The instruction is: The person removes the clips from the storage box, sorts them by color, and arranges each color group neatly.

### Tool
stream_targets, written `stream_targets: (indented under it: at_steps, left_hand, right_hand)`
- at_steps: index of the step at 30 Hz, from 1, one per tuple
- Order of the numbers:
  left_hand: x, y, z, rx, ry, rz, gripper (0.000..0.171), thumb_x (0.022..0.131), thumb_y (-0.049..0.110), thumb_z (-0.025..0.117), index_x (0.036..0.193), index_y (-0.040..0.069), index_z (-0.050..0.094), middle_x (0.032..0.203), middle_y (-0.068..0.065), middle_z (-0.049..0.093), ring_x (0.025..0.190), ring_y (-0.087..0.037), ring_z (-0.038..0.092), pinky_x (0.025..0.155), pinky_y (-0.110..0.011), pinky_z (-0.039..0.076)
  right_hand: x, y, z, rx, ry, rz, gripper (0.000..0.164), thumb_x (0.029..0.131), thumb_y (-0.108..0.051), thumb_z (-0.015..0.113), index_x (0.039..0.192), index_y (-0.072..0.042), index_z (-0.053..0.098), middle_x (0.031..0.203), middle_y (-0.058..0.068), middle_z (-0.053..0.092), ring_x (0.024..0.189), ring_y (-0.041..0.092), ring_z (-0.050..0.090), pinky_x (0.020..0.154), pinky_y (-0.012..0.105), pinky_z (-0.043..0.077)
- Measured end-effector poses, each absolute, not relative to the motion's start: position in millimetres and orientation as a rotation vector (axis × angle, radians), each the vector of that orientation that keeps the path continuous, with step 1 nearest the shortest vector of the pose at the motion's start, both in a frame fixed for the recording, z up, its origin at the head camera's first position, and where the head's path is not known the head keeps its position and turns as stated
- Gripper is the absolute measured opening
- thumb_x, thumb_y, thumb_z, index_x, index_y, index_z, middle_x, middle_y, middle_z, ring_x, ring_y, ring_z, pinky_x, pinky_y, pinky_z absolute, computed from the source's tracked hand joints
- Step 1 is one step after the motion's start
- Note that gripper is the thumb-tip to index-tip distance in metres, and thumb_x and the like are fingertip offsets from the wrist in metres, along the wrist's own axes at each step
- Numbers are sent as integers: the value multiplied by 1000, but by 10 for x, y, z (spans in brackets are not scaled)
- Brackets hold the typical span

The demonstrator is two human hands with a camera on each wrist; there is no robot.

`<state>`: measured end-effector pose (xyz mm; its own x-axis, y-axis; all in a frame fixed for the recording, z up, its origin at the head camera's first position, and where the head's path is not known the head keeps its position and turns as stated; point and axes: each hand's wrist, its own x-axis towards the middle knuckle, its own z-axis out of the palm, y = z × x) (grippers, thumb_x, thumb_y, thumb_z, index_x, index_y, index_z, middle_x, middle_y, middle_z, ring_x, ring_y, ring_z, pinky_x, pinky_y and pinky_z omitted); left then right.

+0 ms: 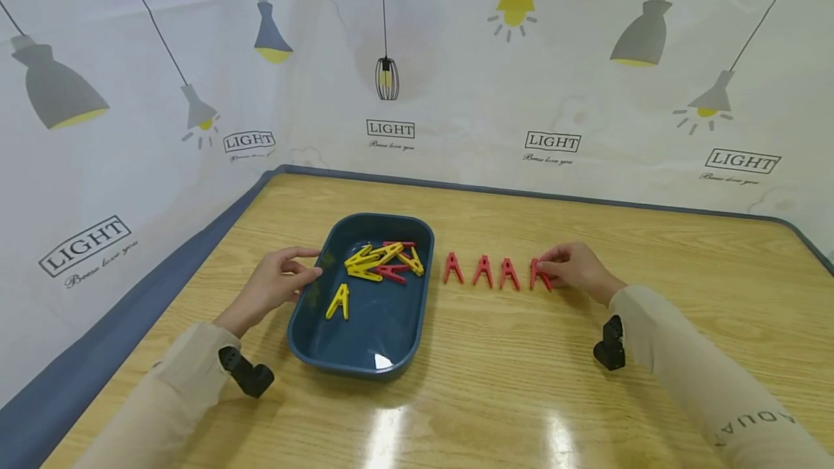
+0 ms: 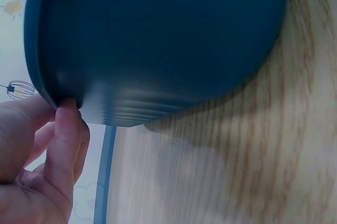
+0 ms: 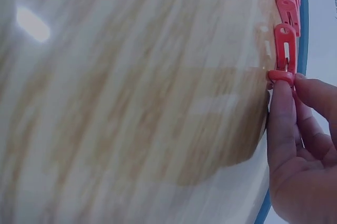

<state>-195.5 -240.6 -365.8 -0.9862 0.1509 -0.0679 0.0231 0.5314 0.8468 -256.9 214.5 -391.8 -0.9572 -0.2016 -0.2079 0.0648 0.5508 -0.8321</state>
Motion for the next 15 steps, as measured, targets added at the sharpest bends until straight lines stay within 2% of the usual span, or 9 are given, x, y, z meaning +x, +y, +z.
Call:
stream_targets:
  at_steps: [7,15]
  left_hand:
    - [-1951,-2405,-3654,150,2634,1445,46,87,21,57,128,4,45,96,-23,58,76,-26,57,64,-36,51]
    - [-1944,-2402,-3641,147,2640,1440,46,87,21,57,128,4,45,96,-23,58,73,-25,56,64,-35,51]
  right_hand:
    - [-2566,2127,-3915,-92,2517,-1349,25,87,-11,56,102,9,53,89,11,60,68,13,59,65,30,51]
    - [-2538,2145,-3903,-105,2502,-1357,28,88,-10,55,107,11,50,93,14,58,72,13,58,67,30,51]
